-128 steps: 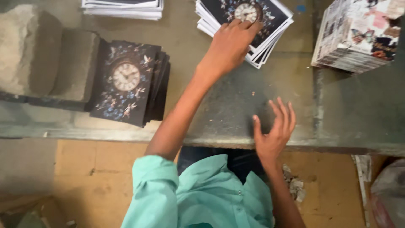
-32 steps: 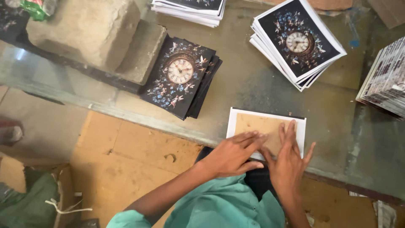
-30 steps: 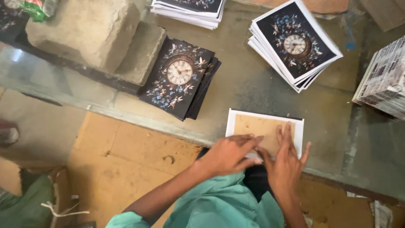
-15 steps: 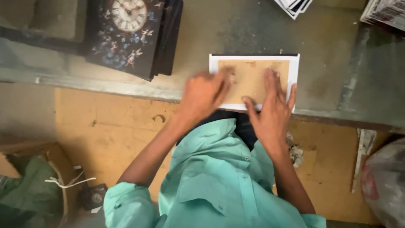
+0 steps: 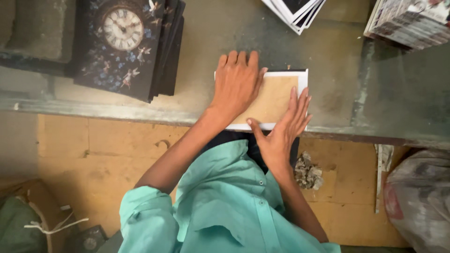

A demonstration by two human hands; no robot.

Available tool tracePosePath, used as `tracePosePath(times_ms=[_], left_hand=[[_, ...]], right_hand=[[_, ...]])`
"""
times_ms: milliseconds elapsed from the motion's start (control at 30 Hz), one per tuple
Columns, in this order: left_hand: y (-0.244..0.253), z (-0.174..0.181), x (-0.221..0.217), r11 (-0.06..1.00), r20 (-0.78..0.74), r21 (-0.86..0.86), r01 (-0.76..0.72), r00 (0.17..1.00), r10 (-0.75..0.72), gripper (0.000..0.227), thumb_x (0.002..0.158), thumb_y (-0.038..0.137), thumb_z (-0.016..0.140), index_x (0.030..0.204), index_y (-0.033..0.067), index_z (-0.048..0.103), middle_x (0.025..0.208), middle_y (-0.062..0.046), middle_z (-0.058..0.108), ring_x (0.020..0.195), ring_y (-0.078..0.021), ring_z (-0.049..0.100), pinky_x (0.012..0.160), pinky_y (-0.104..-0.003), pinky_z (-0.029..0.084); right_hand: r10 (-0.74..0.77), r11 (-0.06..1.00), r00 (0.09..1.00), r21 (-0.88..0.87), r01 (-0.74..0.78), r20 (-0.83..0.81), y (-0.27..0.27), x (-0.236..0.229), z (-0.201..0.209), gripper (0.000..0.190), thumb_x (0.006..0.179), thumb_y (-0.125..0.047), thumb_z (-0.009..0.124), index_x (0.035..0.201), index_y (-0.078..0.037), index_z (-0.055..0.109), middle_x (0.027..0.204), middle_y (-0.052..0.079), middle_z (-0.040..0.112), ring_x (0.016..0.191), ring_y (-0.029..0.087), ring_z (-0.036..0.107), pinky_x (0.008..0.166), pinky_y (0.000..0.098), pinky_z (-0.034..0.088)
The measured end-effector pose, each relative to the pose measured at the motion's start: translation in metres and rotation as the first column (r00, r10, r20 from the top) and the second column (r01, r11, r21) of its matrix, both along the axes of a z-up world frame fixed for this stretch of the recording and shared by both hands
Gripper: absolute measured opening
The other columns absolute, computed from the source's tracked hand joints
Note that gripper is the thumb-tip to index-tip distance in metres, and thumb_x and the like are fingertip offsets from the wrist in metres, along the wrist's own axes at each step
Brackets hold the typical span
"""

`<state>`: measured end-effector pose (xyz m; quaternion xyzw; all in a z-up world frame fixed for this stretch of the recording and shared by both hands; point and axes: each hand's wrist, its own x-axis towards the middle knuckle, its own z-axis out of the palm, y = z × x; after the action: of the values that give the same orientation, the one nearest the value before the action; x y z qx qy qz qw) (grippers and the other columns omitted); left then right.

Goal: The person repeatedly picks up a printed card with a clock design and a cardboard frame, aligns the card into the frame, and presses the edges to secure it. The person then places the assembled unit on a growing stack on the table.

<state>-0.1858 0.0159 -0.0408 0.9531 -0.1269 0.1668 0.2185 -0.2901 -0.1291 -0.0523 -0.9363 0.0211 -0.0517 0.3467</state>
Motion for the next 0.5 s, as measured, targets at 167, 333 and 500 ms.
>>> tracePosePath(times_ms=[167,333,500], left_hand=[[0.015,0.036,0.011,0.975,-0.331,-0.154,0.161,0.921,-0.204,0.047,0.100,0.042,0.066,0.073,0.0037,0.073,0.073,-0.019,0.066,0.073,-0.0406,0.064,0.073,-0.052,0.047],[0.042,0.067,0.005,0.831,-0.295,-0.449,0.329,0.823,-0.486,0.033,0.101,0.032,0.065,0.087,0.0046,0.076,0.078,-0.013,0.063,0.071,-0.0328,0.061,0.062,-0.045,0.044],[0.052,0.076,-0.012,0.675,-0.345,-0.711,0.200,0.737,-0.582,0.025,0.097,0.015,0.078,0.086,-0.0030,0.065,0.087,-0.011,0.052,0.077,-0.0218,0.052,0.066,-0.037,0.042]], right_hand=[[-0.088,0.987,0.981,0.148,0.063,0.170,0.004,-0.010,0.002,0.132,0.079,-0.049,0.093,0.166,-0.006,0.004,0.173,0.025,-0.003,0.163,0.041,0.001,0.131,0.0617,0.007],[-0.299,0.833,0.914,0.542,0.111,0.273,-0.007,-0.019,-0.003,0.130,0.090,-0.021,0.095,0.165,-0.007,-0.010,0.173,0.020,-0.006,0.163,0.034,0.008,0.134,0.0494,0.019],[0.046,0.306,0.990,0.945,0.111,-0.131,-0.067,-0.001,-0.007,0.059,0.094,-0.007,0.079,0.144,0.004,0.048,0.136,0.015,0.064,0.124,0.021,0.062,0.109,0.0354,0.052]])
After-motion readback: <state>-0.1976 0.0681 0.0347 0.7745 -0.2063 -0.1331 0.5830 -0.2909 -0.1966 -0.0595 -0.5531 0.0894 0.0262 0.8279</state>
